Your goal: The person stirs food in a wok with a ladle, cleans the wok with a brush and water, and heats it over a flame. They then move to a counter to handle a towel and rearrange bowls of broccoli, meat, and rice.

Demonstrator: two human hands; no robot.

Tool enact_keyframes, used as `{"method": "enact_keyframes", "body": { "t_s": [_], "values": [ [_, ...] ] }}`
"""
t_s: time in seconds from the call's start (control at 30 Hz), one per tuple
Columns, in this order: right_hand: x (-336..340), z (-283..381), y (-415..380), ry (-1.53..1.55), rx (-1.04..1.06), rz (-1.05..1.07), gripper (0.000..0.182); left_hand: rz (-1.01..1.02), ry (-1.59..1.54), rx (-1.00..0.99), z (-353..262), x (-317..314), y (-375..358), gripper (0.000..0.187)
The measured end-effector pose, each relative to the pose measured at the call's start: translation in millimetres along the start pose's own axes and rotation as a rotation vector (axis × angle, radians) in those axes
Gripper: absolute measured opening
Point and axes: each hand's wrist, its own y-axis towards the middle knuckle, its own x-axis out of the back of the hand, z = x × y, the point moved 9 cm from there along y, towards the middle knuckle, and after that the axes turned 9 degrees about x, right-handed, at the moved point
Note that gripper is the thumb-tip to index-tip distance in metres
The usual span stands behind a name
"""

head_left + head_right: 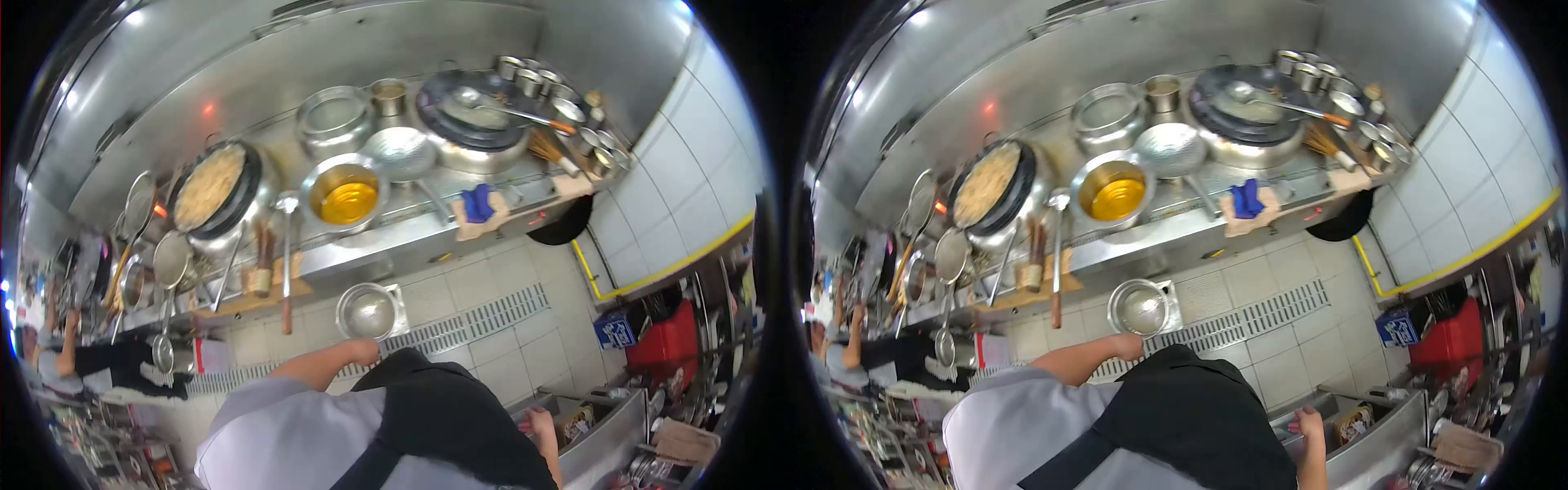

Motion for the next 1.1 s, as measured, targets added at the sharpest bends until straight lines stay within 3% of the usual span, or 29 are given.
{"method": "enact_keyframes", "body": {
  "t_s": [0.03, 0.07, 0.17, 0.2, 0.37, 0.43, 0.5, 0.57, 0.63, 0.67, 0.73, 0.8, 0.83, 0.87, 0.9, 0.97, 1.0, 1.07, 1.1],
  "values": [
    [5.9, 3.6, 8.5, 0.002, 0.008, 0.011, 0.055, -0.194, 0.160, -0.183, -36.8, 43.8, -17.3, 0.026],
    [10.1, 11.7, 21.5, 0.015, 0.028, -0.009, 0.056, -0.180, -0.120, -0.046, -45.5, 78.7, -31.0, 0.034],
    [-9.5, 66.9, 58.8, -0.016, 0.133, 0.025, 0.056, -0.278, -0.280, 0.002, -86.8, 154.6, -38.8, 0.041],
    [-21.4, 89.9, 68.0, -0.028, 0.163, 0.041, 0.056, -0.351, -0.307, -0.075, -91.6, 165.3, -13.6, 0.048],
    [-70.2, 233.0, 88.2, -0.245, 0.386, 0.284, 0.057, -0.215, -0.471, -0.079, -140.0, 237.5, 32.4, 0.052],
    [-75.3, 273.6, 100.2, -0.312, 0.513, 0.399, 0.055, -0.263, -0.524, -0.262, -167.9, 274.2, 43.0, 0.047],
    [-57.6, 303.0, 117.2, -0.293, 0.468, 0.386, 0.054, -0.190, -0.604, -0.285, -188.5, 310.5, 39.5, 0.042],
    [-35.1, 319.8, 142.8, 0.003, 0.226, 0.365, 0.048, -0.141, -0.705, -0.295, -196.4, 353.0, 52.6, 0.038],
    [-15.1, 361.3, 158.3, 0.068, 0.213, 0.351, 0.046, -0.166, -0.866, -0.419, -207.1, 389.0, 65.0, 0.032],
    [-3.6, 391.8, 171.1, 0.145, 0.213, 0.336, 0.045, -0.123, -0.875, -0.379, -207.3, 407.5, 72.4, 0.028],
    [23.5, 460.7, 192.0, 0.285, 0.368, 0.295, 0.045, -0.269, -0.810, -0.508, -213.7, 463.6, 72.9, 0.029],
    [44.3, 533.5, 205.2, 0.425, 0.440, 0.218, 0.048, -0.647, -0.705, -0.511, -213.7, 521.9, 66.8, 0.029],
    [50.6, 570.1, 215.1, 0.477, 0.527, 0.249, 0.050, -0.624, -0.744, -0.477, -218.5, 547.2, 46.0, 0.027],
    [56.0, 604.7, 230.0, 0.452, 0.604, 0.320, 0.055, -0.916, -0.665, -0.605, -220.9, 573.1, 43.9, 0.026],
    [62.3, 635.8, 247.5, 0.419, 0.623, 0.282, 0.062, -0.916, -0.644, -0.469, -224.8, 594.7, 26.0, 0.028],
    [58.6, 703.4, 275.7, 0.239, 0.719, 0.303, 0.068, -1.130, -0.571, -0.444, -227.9, 631.1, 15.4, 0.038],
    [47.3, 732.9, 292.3, 0.182, 0.727, 0.342, 0.067, -1.156, -0.598, -0.390, -223.0, 643.0, 25.1, 0.038],
    [18.9, 778.2, 304.7, 0.107, 0.726, 0.402, 0.066, -1.467, -0.372, -0.240, -227.5, 660.7, 21.6, 0.051],
    [-13.2, 790.8, 301.1, 0.090, 0.616, 0.559, 0.059, -1.476, -0.382, -0.202, -225.7, 664.4, 25.5, 0.051]
  ]
}}
